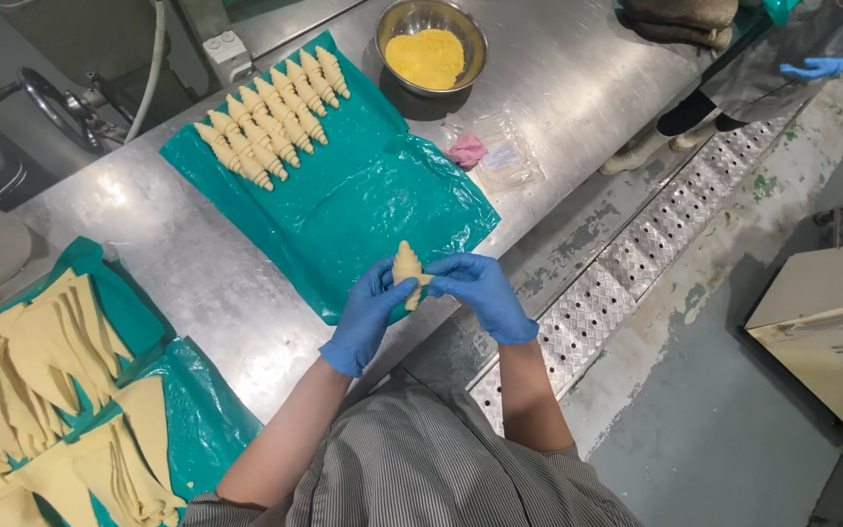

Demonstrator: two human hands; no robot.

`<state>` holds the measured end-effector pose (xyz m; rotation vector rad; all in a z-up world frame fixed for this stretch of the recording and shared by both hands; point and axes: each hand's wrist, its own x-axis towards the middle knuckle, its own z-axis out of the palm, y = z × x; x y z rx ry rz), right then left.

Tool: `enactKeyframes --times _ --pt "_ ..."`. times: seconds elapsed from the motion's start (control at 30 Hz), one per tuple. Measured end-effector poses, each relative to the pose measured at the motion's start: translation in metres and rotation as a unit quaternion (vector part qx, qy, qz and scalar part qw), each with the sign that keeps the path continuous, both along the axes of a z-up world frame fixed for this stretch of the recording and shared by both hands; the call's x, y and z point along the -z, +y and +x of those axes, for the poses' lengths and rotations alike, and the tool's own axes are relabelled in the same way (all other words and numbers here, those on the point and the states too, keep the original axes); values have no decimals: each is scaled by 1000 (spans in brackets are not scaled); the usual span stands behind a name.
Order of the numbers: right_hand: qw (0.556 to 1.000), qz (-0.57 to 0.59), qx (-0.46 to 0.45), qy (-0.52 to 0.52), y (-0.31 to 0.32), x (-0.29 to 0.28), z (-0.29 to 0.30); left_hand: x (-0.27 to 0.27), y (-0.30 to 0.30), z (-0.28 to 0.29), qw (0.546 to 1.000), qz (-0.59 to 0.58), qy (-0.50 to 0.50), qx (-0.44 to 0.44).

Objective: Rolling pre-cut triangular pieces of dough into croissant shapes on a metal workbench.

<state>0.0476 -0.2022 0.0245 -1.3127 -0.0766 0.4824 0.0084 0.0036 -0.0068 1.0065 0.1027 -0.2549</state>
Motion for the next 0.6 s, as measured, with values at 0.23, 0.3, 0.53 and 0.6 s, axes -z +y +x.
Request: enactKeyframes --times 0.23,0.3,0.53,0.6 --pt "999 -18 20 -18 -7 21 8 -9 6 -2 998 -46 3 32" --pt "999 19 -24 -17 -6 16 13 -19 7 -2 995 -87 32 40" --pt "1000 23 9 -19 5 34 29 -29 11 4 999 -48 3 22" --pt "1000 8 -11 2 0 45 27 -25 14 8 999 -29 -11 7"
